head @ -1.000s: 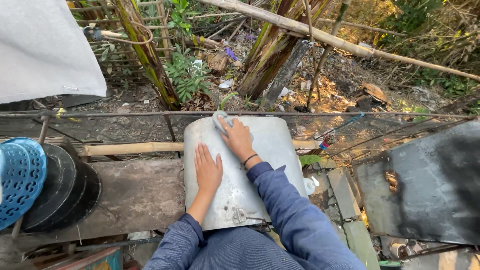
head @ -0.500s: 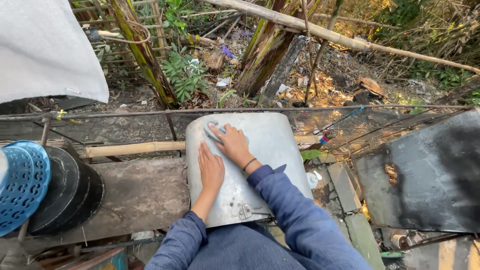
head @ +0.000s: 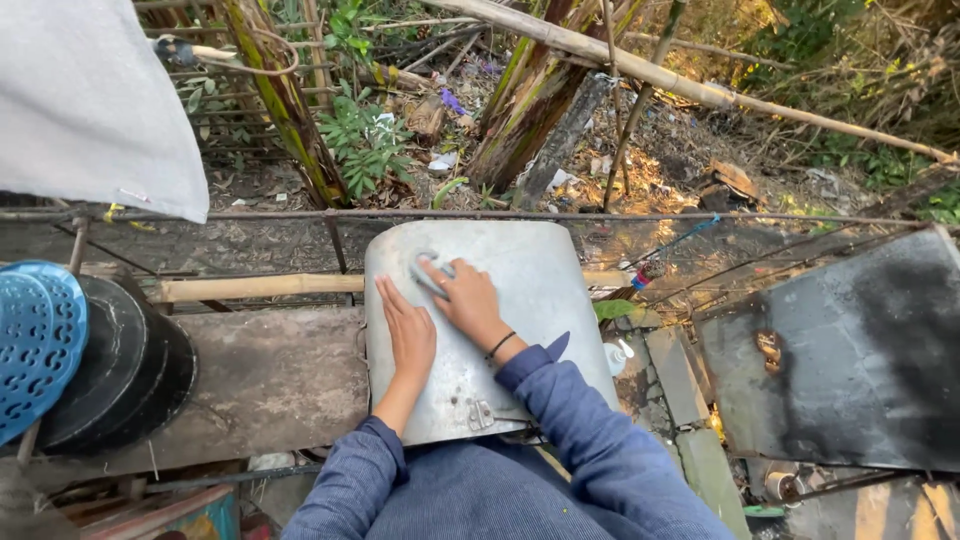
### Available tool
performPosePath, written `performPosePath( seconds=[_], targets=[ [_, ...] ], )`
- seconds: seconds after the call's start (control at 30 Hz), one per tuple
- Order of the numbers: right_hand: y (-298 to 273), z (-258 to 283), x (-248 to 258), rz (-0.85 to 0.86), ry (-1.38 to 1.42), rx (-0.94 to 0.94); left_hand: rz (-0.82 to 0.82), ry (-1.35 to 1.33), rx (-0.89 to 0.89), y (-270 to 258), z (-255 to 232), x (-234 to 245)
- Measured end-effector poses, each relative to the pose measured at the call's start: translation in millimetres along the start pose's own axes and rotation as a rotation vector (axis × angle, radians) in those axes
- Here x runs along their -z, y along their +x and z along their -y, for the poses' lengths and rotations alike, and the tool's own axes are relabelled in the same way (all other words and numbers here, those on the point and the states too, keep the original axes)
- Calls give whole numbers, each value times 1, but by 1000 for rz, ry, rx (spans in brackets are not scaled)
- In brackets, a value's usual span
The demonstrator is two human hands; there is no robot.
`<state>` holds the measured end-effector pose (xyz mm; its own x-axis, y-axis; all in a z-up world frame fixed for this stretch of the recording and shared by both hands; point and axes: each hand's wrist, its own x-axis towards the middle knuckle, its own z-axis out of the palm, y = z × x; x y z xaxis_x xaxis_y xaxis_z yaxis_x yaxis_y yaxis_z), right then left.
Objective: Cleaning the exterior of a large metal container using soap and a brush.
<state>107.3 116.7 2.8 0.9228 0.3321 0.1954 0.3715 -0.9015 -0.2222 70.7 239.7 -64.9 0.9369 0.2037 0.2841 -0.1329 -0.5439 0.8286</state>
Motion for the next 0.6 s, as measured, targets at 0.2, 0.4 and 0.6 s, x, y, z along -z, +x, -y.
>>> performPosePath(
  seconds=[0.2, 0.4, 0.6],
  targets=[
    [29, -16, -26, -94, -110, -186, 41, 165, 63, -2, 15, -9],
    [7, -5, -4, -21, 16, 47, 12, 155, 87, 2, 14, -10],
    [13, -17, -7, -24, -51, -103, 11, 176, 66, -1, 14, -7]
  ],
)
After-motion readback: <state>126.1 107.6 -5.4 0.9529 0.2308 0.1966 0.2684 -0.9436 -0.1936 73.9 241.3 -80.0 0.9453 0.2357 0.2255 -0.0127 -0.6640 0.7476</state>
